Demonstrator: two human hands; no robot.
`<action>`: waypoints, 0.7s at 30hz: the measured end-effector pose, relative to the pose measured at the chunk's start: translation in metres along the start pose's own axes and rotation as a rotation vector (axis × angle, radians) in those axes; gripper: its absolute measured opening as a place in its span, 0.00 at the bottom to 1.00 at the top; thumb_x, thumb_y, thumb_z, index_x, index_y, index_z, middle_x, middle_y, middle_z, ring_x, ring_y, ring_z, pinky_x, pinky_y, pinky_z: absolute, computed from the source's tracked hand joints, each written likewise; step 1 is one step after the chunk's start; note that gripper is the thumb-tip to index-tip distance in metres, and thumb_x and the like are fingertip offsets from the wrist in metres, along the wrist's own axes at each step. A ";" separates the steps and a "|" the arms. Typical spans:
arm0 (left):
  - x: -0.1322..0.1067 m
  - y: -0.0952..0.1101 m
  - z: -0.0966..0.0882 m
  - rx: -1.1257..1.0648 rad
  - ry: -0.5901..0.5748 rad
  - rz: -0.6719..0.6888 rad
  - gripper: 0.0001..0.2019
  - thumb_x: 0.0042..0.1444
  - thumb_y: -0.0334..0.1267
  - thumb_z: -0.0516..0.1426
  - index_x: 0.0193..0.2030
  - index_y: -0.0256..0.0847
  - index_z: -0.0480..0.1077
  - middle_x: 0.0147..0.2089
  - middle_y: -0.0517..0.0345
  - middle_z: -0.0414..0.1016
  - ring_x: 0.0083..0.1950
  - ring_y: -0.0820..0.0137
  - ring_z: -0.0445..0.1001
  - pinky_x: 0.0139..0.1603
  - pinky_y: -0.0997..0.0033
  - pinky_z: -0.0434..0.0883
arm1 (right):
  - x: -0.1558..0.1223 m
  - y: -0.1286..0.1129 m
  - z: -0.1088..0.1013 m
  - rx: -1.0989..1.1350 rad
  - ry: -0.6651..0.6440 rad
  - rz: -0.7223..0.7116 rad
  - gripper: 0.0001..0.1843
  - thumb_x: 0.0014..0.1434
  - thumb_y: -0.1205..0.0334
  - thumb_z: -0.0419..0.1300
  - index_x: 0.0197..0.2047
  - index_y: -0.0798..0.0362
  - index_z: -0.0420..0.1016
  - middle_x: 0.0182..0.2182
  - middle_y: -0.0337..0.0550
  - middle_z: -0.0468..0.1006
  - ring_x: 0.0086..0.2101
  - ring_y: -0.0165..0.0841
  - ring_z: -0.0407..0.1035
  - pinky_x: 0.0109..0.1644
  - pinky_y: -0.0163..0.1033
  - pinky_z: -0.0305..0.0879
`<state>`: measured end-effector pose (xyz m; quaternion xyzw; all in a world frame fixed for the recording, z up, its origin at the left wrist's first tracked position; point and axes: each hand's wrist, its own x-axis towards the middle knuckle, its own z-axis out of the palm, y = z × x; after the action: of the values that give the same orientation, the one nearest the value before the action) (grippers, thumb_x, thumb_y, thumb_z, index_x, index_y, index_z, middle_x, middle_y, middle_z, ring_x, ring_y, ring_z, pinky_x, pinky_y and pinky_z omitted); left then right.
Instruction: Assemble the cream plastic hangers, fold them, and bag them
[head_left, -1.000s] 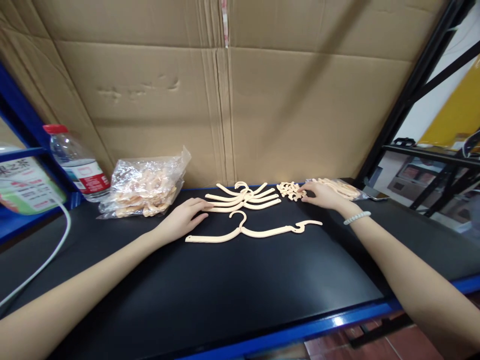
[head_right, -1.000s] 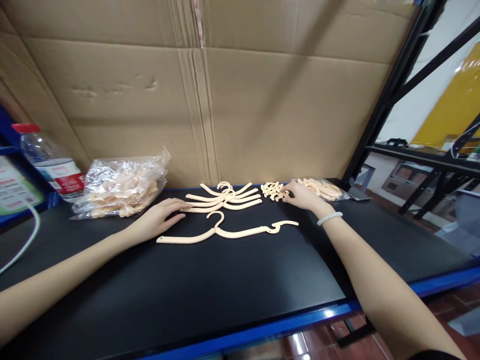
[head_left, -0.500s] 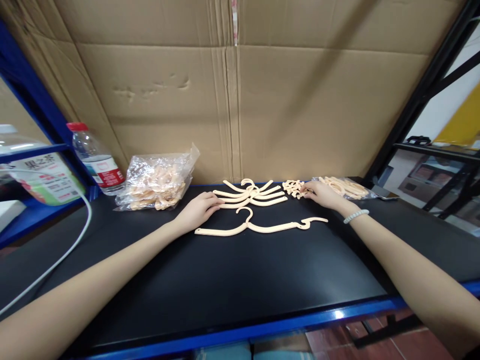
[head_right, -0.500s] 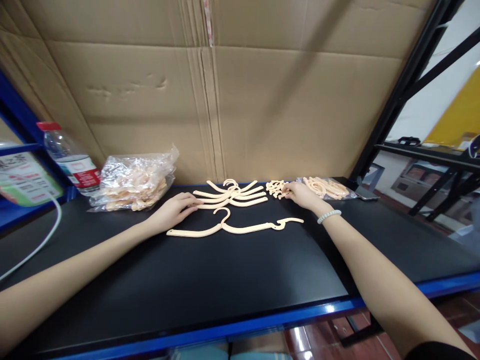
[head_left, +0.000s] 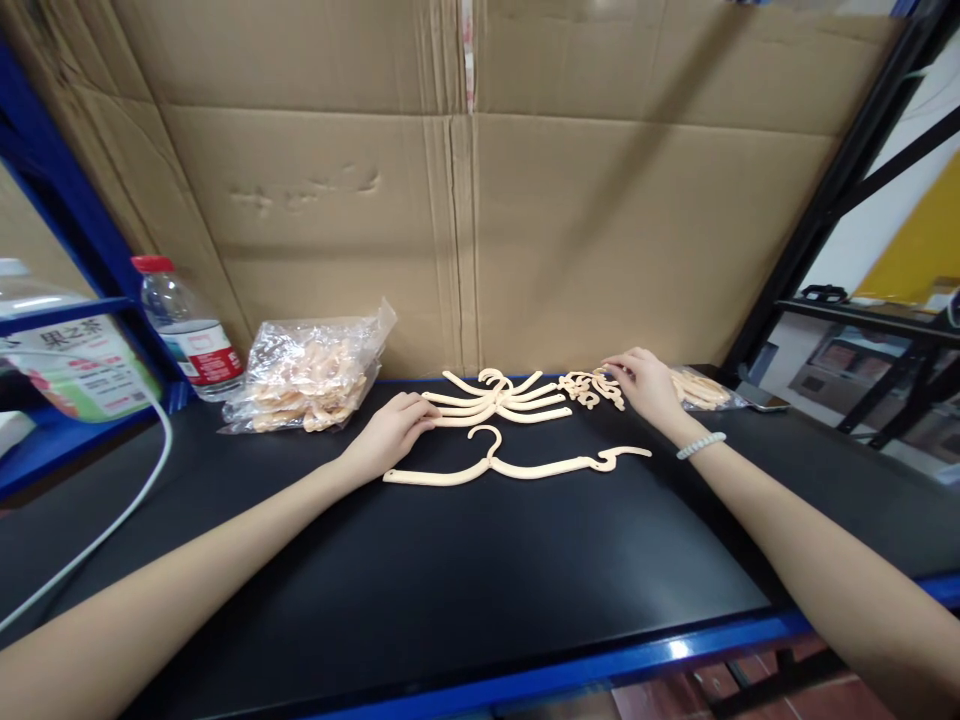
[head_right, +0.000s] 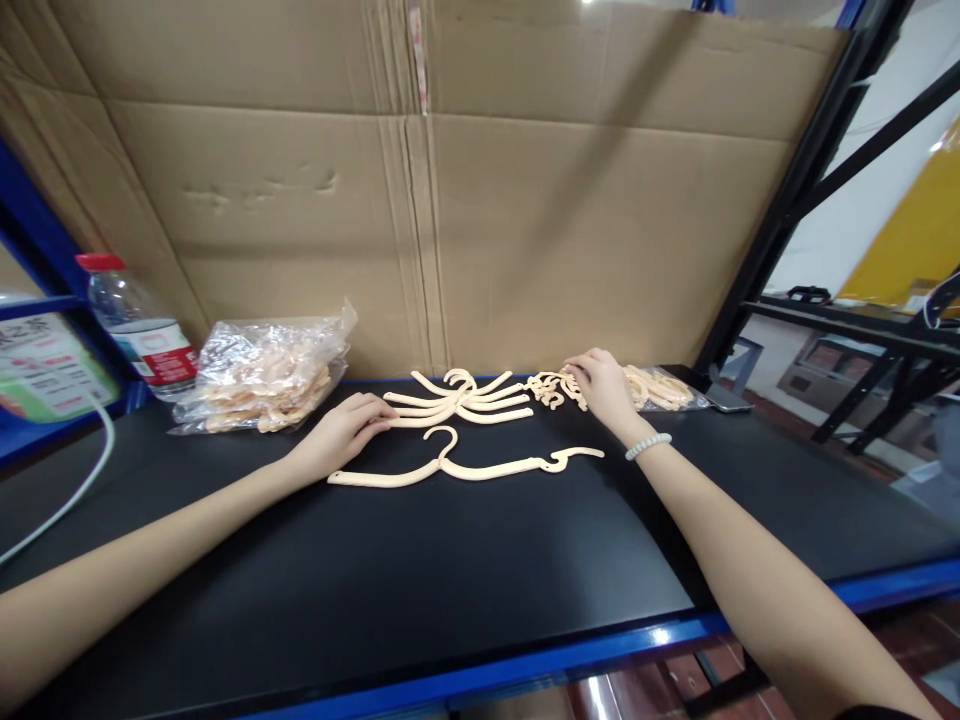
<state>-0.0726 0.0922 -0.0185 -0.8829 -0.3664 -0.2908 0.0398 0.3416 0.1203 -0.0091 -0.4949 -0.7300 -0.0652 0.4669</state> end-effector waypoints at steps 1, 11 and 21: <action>0.000 0.000 0.000 0.002 0.003 -0.003 0.10 0.64 0.38 0.49 0.38 0.40 0.70 0.38 0.53 0.74 0.40 0.64 0.68 0.44 0.63 0.68 | 0.000 -0.002 -0.001 0.023 0.040 0.038 0.15 0.60 0.54 0.55 0.35 0.54 0.78 0.32 0.52 0.78 0.37 0.46 0.72 0.45 0.51 0.67; -0.001 0.005 -0.003 -0.042 0.040 -0.111 0.08 0.60 0.39 0.52 0.38 0.41 0.71 0.32 0.58 0.66 0.31 0.69 0.67 0.35 0.69 0.69 | 0.001 -0.052 -0.005 0.562 0.106 0.391 0.18 0.55 0.51 0.62 0.39 0.60 0.76 0.25 0.47 0.80 0.24 0.34 0.75 0.31 0.37 0.73; -0.002 0.015 -0.008 -0.273 0.180 -0.307 0.06 0.55 0.41 0.55 0.34 0.41 0.68 0.33 0.57 0.72 0.36 0.68 0.72 0.36 0.69 0.72 | -0.010 -0.078 -0.002 0.967 -0.066 0.681 0.14 0.48 0.54 0.71 0.32 0.57 0.80 0.31 0.50 0.82 0.34 0.36 0.77 0.38 0.35 0.75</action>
<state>-0.0676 0.0774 -0.0111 -0.7845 -0.4486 -0.4181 -0.0923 0.2820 0.0733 0.0133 -0.4343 -0.4911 0.4438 0.6110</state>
